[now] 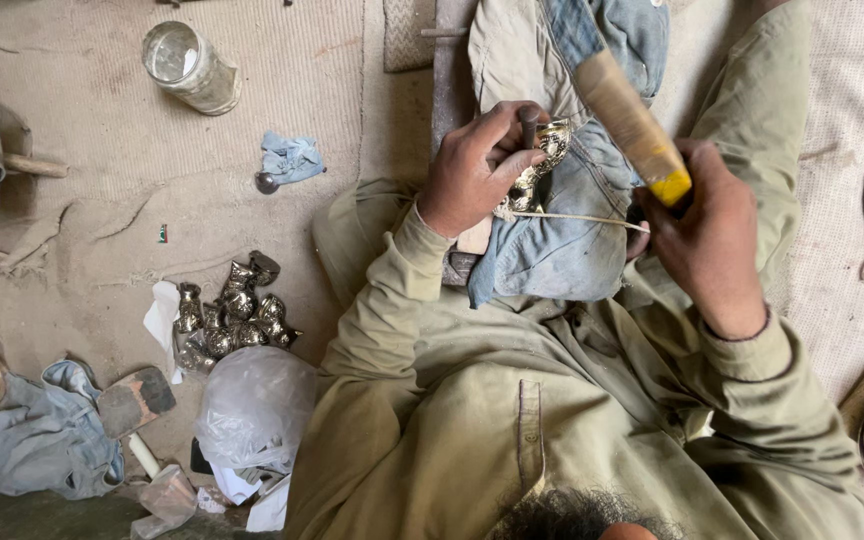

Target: The person sits on the floor and repeatedly hammers a small metal object placed on a cloth-covered wooden block. They hold the object with the left hand and strike it with a hammer in the right hand, occasionally repositioning the piece.

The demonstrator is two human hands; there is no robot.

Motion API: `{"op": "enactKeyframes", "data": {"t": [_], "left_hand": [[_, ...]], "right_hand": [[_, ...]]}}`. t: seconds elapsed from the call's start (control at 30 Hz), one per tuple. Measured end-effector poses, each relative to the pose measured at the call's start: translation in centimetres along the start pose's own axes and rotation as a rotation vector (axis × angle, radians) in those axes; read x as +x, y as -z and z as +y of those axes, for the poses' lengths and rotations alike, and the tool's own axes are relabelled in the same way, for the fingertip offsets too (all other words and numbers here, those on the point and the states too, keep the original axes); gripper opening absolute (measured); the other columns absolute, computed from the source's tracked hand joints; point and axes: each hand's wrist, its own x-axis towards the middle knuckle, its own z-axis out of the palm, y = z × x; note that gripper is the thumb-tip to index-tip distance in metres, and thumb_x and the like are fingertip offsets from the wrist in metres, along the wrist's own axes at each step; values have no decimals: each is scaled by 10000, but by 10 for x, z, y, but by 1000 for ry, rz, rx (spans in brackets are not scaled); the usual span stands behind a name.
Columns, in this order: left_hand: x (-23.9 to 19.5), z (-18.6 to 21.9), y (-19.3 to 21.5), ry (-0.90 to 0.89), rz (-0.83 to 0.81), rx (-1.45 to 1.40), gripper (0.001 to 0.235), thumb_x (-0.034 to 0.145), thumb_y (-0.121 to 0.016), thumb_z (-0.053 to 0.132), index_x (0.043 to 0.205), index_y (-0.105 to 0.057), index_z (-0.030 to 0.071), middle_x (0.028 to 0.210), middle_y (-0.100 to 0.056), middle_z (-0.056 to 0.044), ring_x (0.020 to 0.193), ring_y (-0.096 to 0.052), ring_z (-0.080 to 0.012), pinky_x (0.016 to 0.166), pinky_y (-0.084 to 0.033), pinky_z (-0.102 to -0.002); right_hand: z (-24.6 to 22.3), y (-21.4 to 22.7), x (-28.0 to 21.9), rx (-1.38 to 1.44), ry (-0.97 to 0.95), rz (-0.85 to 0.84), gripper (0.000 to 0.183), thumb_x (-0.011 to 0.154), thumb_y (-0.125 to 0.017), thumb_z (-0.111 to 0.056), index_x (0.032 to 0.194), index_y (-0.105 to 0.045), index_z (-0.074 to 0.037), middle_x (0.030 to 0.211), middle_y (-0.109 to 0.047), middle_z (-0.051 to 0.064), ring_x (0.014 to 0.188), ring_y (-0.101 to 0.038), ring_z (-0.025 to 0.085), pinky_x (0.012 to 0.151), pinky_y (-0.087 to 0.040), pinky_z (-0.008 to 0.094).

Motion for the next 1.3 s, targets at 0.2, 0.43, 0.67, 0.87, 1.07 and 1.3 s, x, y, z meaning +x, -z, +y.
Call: {"op": "enactKeyframes", "data": {"t": [0.2,0.43,0.67,0.87,1.07,1.3], "left_hand": [[10,1,8,-46,-91,75,434,992,-765,78,1380,-570,72,1110,-739,-89,992,-789,-166,813,-637,-288],[16,-10,12,-69,-169,145,463,972,-803,132,1381,-587,97,1008,-755,-70,910,-782,-143,792,-650,-289],[23,-22,15,-39,-224,94,458,959,-808,128,1371,-608,119,956,-770,-33,841,-775,-103,759,-637,-262],[16,-24,15,-98,-187,41,480,964,-824,110,1390,-603,112,991,-742,-37,873,-745,-124,812,-626,-272],[19,-27,16,27,-248,8,424,963,-795,149,1352,-626,132,970,-746,-2,860,-760,-91,797,-629,-260],[20,-35,17,-166,-212,82,328,983,-838,151,1252,-653,120,963,-763,-18,856,-751,-115,798,-646,-273]], "right_hand": [[-4,30,5,-345,295,178,206,962,-771,31,1119,-639,12,933,-666,194,808,-665,355,737,-514,412],[-26,48,22,-482,421,155,266,872,-738,108,1115,-692,10,903,-716,179,713,-672,325,655,-508,391],[-23,41,22,-532,334,132,247,914,-714,41,1151,-727,-28,903,-712,140,716,-669,289,642,-503,373],[-23,44,23,-399,320,57,210,938,-636,82,1119,-698,-3,884,-697,140,660,-642,260,623,-488,354],[-26,46,20,-614,333,111,217,904,-693,49,1095,-739,-45,848,-695,126,634,-631,280,578,-471,369],[-22,44,22,-502,363,99,248,932,-668,52,1163,-706,-32,905,-694,135,744,-668,294,683,-512,373]]}}
